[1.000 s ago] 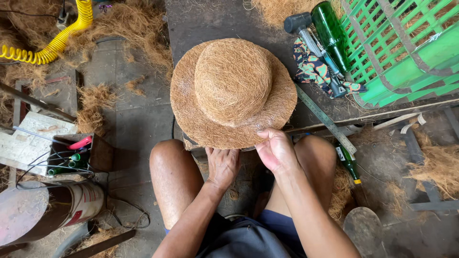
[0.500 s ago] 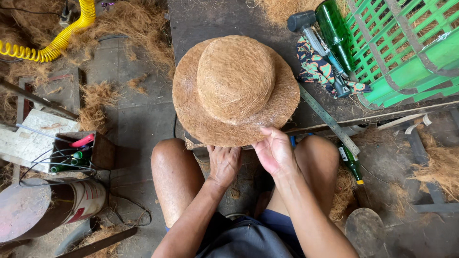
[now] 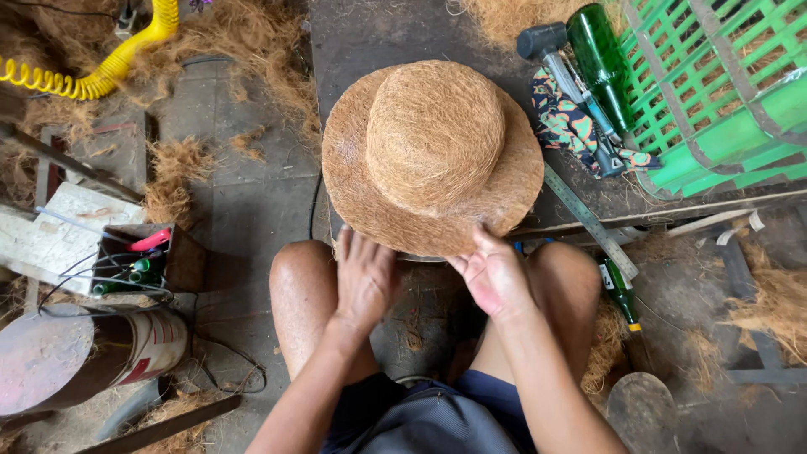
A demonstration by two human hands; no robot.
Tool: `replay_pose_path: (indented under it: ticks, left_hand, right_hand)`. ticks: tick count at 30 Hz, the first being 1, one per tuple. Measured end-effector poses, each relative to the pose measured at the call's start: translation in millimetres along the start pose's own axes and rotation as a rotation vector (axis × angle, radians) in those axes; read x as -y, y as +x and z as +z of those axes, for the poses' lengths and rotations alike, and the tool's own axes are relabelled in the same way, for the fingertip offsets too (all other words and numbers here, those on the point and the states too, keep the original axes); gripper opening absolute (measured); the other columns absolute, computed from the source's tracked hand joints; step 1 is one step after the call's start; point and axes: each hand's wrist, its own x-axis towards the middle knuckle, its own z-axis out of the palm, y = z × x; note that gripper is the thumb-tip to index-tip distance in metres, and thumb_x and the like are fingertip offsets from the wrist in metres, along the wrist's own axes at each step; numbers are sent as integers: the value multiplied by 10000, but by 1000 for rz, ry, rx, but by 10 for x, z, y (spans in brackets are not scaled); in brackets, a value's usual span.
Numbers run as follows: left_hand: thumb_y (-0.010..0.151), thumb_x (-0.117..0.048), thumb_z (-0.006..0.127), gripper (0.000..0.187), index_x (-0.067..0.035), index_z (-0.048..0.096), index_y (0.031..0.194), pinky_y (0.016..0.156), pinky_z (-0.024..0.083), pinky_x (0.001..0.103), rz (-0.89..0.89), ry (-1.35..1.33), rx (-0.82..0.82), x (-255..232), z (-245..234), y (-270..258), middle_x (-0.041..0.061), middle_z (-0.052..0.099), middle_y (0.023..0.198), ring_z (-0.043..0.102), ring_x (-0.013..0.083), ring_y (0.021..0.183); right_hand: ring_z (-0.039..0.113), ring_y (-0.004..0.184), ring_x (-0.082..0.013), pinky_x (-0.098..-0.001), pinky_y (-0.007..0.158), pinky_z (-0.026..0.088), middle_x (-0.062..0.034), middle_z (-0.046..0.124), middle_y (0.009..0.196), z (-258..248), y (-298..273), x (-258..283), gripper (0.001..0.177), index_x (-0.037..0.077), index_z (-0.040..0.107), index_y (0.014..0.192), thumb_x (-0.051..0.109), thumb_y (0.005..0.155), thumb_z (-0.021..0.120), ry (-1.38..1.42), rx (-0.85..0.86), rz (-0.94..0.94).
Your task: The person shapes a straw hat by tapping its brim with a rubber mallet, then measures the brim with a metal ruler, and finally trims the edge with scissors. The person also flips the hat to inspect the underside.
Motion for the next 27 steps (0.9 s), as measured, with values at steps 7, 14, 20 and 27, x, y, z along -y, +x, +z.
replay_pose_path:
  ticks: [7,14,20,27]
  left_hand:
    - [697,-257,776,462,-59,701,1107,1152,301,516,26,32,-34,55,64,117,158,673,1129,543,362,1236]
    - [730,-291,811,405,-88,713,1067,1085,393,522,57,49,-136,-101,58,43,119,678,1011,591,353,1101]
    - [780,-433,791,413,-144,708,1063,1033,403,507,76,78,-197,-362,164,20,41,644,977,578,283,1063]
    - [752,-366,818,372,-100,697,983,919,454,470,39,114,-286,-600,428,119,78,586,879,573,285,928]
  right_hand:
    - [428,1361,-447,-635,1163,276,-265,513,1378,455,-449,202,412,-26,556,1221,185,875,632,223,3,3]
    - [406,1307,-324,-589,1196,194,-120,455,1160,503,-490,87,313,-9,585,1122,129,860,687,265,-13,10]
    - [487,1157,-258,-572,1154,324,-66,463,1063,185,0,120,414,20,544,1148,222,849,749,139,-55,-32]
    - [554,1156,-231,-541,1105,387,-52,597,1121,745,-169,195,471,51,599,1219,145,805,800,79,-137,-150]
